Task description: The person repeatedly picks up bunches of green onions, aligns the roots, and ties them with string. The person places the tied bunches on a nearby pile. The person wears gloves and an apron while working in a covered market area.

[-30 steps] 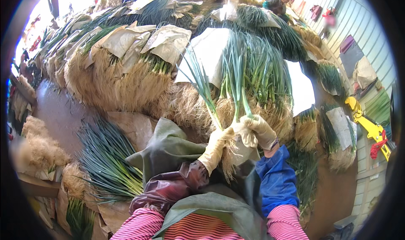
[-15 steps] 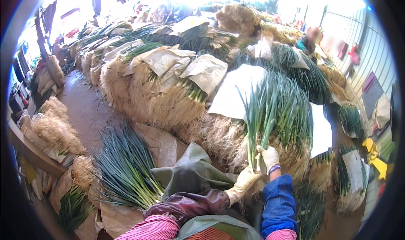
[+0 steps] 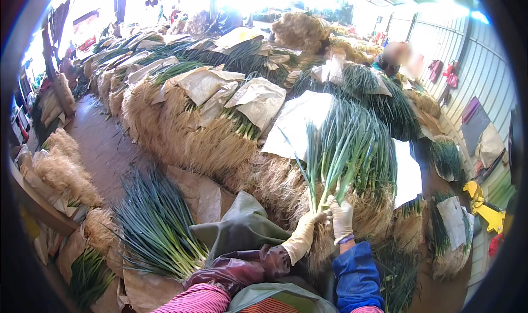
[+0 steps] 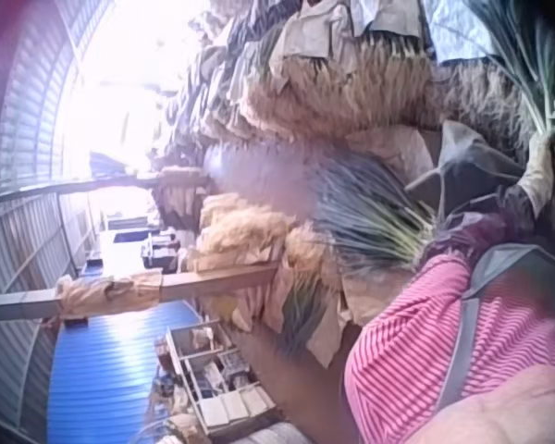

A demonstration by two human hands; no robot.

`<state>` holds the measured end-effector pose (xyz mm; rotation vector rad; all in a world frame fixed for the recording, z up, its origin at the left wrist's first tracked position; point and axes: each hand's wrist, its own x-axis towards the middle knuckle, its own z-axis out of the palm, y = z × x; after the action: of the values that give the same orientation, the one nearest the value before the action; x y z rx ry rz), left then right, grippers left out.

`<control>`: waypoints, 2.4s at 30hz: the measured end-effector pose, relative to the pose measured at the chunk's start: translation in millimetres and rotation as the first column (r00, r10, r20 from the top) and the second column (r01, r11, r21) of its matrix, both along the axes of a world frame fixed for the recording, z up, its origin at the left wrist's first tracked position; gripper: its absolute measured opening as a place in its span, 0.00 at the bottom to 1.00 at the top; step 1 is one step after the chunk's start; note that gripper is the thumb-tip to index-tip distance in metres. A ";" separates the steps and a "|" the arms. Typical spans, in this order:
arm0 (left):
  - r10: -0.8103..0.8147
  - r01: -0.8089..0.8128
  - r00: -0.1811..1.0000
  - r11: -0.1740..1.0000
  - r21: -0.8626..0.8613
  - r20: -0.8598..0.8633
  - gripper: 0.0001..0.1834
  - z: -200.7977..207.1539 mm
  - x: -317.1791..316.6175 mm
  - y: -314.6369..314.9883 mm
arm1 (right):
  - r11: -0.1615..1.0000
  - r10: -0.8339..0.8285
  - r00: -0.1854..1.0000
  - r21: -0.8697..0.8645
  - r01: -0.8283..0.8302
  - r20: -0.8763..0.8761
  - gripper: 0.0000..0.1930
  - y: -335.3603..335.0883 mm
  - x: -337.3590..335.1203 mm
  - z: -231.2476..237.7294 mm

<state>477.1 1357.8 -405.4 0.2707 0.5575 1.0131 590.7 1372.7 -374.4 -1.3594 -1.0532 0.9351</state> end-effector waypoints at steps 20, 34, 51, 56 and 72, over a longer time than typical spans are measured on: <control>-0.110 0.119 0.991 0.983 -0.136 0.070 0.09 -15.6 -3.7 3.4 | 0.993 -0.035 0.985 0.105 0.053 -0.167 0.14 -55.7 -29.1 21.1; -0.130 0.143 0.981 0.986 -0.086 0.146 0.09 9.6 22.8 -21.6 | 0.998 -0.058 0.991 -0.002 0.058 -0.120 0.13 -101.6 -15.4 49.6; -0.182 0.207 0.966 0.970 -0.127 0.185 0.18 22.3 -4.2 14.3 | 0.803 -0.060 0.506 -0.260 0.536 0.860 0.22 -207.5 212.9 61.0; -0.247 0.251 0.966 0.966 -0.054 0.070 0.19 20.4 -4.4 19.5 | 0.878 0.058 0.836 -0.427 0.218 0.546 0.17 -17.7 61.9 90.5; -0.135 0.149 0.984 0.981 -0.122 0.113 0.07 -15.9 18.8 22.7 | 0.836 0.546 0.684 -0.365 -0.410 0.484 0.09 -10.4 57.4 23.3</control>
<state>496.0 1380.5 -421.3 0.1388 0.4997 0.8435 648.1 1362.3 -351.1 -1.6436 -1.8938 1.0768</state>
